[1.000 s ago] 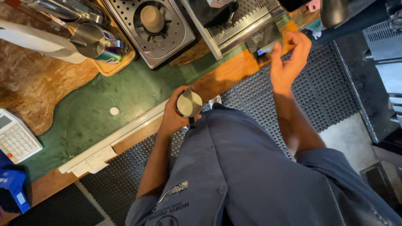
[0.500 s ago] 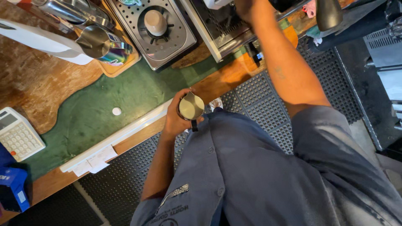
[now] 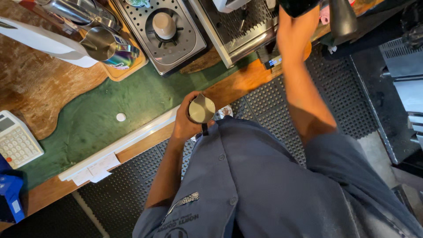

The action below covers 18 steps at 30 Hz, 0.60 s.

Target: The person prepares a latte by tamping coffee grounds, extracting espresso, steaming milk, and pouring it into a cup to create latte art. They then place the finished drink on a tray.

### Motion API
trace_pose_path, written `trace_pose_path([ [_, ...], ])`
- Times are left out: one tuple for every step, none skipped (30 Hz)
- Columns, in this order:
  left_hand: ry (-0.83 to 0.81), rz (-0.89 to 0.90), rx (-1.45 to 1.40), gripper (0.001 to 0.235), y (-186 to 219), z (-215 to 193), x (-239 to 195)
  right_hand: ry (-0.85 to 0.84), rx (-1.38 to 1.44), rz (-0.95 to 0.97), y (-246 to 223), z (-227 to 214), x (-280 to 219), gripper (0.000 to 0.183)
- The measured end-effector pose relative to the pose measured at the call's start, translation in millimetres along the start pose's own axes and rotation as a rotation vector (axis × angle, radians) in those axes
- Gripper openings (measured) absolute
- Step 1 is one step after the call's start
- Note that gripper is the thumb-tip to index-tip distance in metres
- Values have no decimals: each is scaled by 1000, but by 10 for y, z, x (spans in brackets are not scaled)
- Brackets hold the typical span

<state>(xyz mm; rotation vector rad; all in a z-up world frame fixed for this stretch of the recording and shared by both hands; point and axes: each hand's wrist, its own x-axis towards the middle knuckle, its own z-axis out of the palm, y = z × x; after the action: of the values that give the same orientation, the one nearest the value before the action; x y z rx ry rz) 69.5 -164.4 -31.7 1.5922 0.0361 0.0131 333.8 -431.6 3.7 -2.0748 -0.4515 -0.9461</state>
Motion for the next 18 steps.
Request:
trace_pose_path([
  [4, 3, -12, 91, 11, 11, 27, 9, 100, 61, -194, -118, -89, 21],
  [8, 6, -24, 91, 18, 18, 61, 21, 233, 156, -365, -231, -155, 24],
  [15, 3, -38, 91, 26, 34, 77, 23, 366, 254, -495, -301, -166, 27],
  [13, 4, -44, 92, 27, 51, 100, 62, 666, 302, -560, -346, -99, 34],
  [8, -3, -51, 92, 26, 59, 99, 100, 962, 356, -582, -424, -4, 40],
  [4, -10, -57, 92, 29, 54, 90, 93, 1047, 353, -633, -476, 51, 43],
  [6, 9, -34, 91, 30, 53, 122, 87, 1133, 340, -663, -527, 149, 45],
  [8, 28, -10, 90, 33, 57, 149, 35, 1009, 271, -714, -556, 226, 45],
  [12, 43, 15, 89, 40, 62, 149, -19, 887, 206, -779, -581, 284, 45],
  [10, 4, -42, 90, 46, 75, 142, -74, 766, 143, -851, -609, 338, 46],
  [15, -28, -98, 91, 46, 90, 147, -130, 652, 75, -919, -616, 408, 48],
  [20, -60, -154, 93, 48, 102, 146, -153, 545, -10, -988, -659, 479, 50],
  [36, -26, -134, 93, 53, 112, 146, -171, 454, -103, -1055, -659, 574, 52],
  [53, 7, -114, 93, 57, 120, 151, -151, 372, -212, -1097, -733, 679, 53],
  [82, 39, -91, 93, 58, 129, 140, -173, 299, -290, -1139, -815, 752, 51],
  [83, 33, -36, 94, 58, 128, 136, -187, 229, -370, -1163, -888, 821, 49],
  [92, 26, 21, 94, 66, 100, 128, -241, 162, -425, -1189, -991, 880, 45],
  [101, 16, 77, 95, 70, 81, 121, -286, 127, -485, -1193, -1028, 925, 41],
])
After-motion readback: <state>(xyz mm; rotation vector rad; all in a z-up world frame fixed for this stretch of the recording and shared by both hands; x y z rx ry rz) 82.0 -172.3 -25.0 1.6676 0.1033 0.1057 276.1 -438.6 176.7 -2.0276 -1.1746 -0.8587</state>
